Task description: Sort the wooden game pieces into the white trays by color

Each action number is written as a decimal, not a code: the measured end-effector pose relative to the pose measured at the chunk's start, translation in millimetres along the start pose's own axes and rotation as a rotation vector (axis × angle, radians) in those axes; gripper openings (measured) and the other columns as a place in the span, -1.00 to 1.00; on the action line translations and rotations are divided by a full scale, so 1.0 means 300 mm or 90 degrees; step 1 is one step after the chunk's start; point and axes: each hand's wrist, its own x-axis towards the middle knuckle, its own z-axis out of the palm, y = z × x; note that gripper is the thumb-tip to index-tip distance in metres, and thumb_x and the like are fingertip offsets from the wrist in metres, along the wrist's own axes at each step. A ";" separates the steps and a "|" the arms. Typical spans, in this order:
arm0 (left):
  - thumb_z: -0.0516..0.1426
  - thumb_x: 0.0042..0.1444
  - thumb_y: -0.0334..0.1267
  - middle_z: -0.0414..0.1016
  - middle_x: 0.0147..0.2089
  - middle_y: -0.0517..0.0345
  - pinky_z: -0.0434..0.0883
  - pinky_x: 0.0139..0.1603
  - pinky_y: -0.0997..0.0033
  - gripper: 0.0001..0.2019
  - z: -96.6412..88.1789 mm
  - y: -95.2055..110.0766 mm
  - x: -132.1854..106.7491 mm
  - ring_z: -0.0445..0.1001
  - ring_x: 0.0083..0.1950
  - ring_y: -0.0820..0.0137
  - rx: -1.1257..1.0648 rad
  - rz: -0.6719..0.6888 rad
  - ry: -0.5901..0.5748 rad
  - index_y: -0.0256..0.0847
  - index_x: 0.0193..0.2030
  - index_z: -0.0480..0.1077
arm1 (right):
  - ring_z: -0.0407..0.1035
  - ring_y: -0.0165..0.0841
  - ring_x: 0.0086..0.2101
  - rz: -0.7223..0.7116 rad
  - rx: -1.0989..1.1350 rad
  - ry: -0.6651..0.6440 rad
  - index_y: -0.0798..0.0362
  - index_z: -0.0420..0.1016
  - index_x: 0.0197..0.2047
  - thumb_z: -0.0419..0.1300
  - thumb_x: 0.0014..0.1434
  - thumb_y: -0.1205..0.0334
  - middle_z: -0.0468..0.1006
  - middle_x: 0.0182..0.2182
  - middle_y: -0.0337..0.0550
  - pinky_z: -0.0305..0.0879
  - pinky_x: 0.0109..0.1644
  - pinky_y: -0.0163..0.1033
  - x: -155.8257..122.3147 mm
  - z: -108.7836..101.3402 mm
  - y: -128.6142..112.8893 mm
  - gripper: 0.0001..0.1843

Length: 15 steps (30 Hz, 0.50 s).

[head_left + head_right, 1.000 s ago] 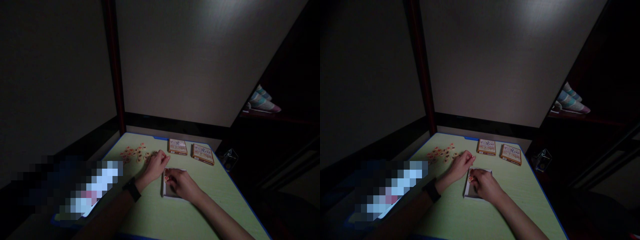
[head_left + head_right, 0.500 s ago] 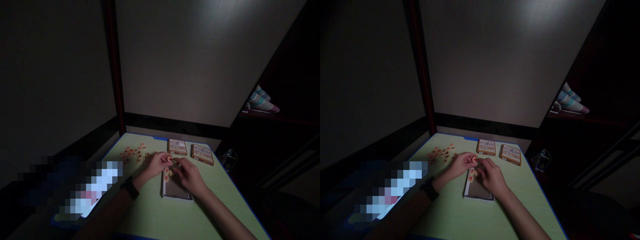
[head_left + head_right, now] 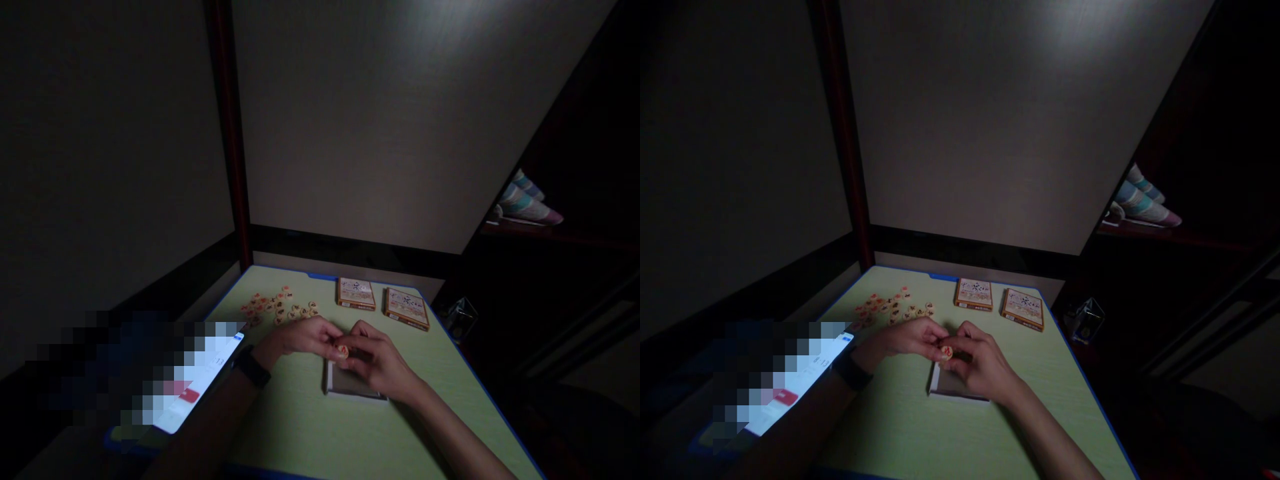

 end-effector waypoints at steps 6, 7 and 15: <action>0.25 0.04 -0.12 0.57 -0.26 0.14 0.26 -0.42 0.51 -0.69 -0.003 -0.017 0.011 0.41 -0.35 0.45 0.028 0.027 0.332 -0.19 -0.10 0.55 | 0.43 -0.31 -0.31 0.024 -0.173 -0.068 0.05 0.56 -0.10 0.20 0.24 0.25 0.55 -0.31 -0.10 0.33 -0.19 -0.27 -0.006 0.025 0.011 -0.82; 0.21 0.06 -0.12 0.57 -0.26 0.14 0.25 -0.43 0.51 -0.71 -0.002 -0.023 0.019 0.41 -0.36 0.45 0.042 0.023 0.366 -0.19 -0.13 0.55 | 0.45 -0.30 -0.29 0.028 -0.178 -0.085 0.04 0.55 -0.08 0.19 0.23 0.29 0.58 -0.29 -0.10 0.34 -0.17 -0.27 -0.008 0.036 0.015 -0.80; 0.14 0.09 -0.24 0.56 -0.44 0.12 0.24 -0.35 0.45 -0.80 0.023 -0.059 0.080 0.43 -0.39 0.39 0.447 -0.080 0.499 -0.24 -0.44 0.54 | 0.52 -0.21 -0.13 0.067 -0.134 -0.099 0.06 0.54 0.01 0.22 0.20 0.30 0.64 -0.13 -0.02 0.40 -0.01 -0.20 -0.011 0.092 0.046 -0.71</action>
